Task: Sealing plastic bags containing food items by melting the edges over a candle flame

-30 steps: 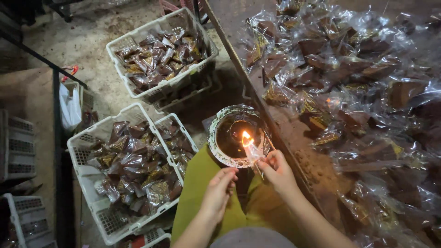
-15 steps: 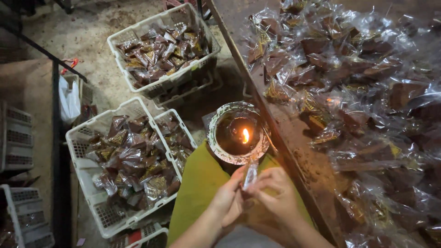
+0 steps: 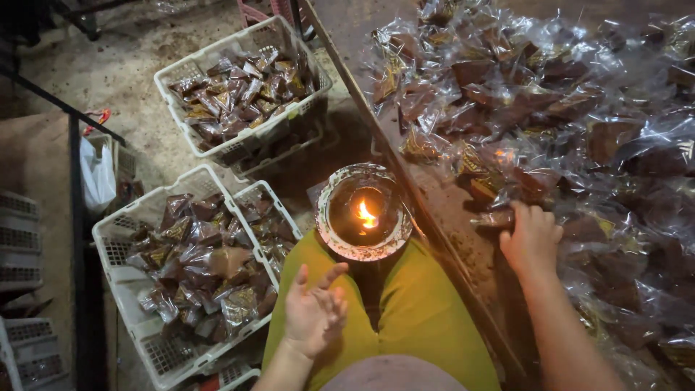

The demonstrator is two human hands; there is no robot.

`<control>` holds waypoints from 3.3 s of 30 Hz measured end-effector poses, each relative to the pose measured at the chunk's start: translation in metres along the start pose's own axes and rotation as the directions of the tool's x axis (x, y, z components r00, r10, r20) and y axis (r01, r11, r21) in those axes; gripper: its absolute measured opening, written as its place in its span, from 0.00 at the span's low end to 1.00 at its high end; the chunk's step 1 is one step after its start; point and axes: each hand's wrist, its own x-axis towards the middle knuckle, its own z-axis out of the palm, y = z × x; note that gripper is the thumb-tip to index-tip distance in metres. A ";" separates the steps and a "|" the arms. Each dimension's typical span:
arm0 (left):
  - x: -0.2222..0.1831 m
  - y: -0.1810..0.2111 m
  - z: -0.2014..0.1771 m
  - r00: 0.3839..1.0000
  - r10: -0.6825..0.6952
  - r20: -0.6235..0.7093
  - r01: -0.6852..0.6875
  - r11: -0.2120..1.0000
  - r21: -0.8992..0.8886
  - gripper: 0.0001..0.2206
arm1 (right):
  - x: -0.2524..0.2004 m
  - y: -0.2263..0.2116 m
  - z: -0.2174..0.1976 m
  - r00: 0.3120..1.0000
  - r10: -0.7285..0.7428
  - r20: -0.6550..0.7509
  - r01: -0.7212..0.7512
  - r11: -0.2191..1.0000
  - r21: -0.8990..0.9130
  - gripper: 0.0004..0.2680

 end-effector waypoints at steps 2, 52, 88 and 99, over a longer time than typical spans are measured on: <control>0.008 -0.009 0.004 0.990 -0.041 0.132 0.056 0.992 -0.110 0.29 | -0.003 0.009 0.020 0.999 -0.012 0.030 0.018 0.981 -0.192 0.21; 0.049 -0.028 0.016 0.767 0.622 0.157 -0.278 0.101 0.955 0.08 | -0.122 -0.164 0.047 0.855 -0.410 0.319 -0.424 -0.195 0.885 0.15; 0.007 0.020 -0.010 0.966 0.166 0.199 -0.119 0.967 -0.226 0.29 | -0.064 -0.021 -0.072 0.976 -0.097 -0.197 0.208 0.697 0.686 0.05; 0.032 -0.040 0.045 0.947 0.307 -0.091 -0.106 0.568 0.816 0.15 | -0.083 0.046 -0.087 0.964 -0.187 -0.187 0.218 0.962 0.164 0.13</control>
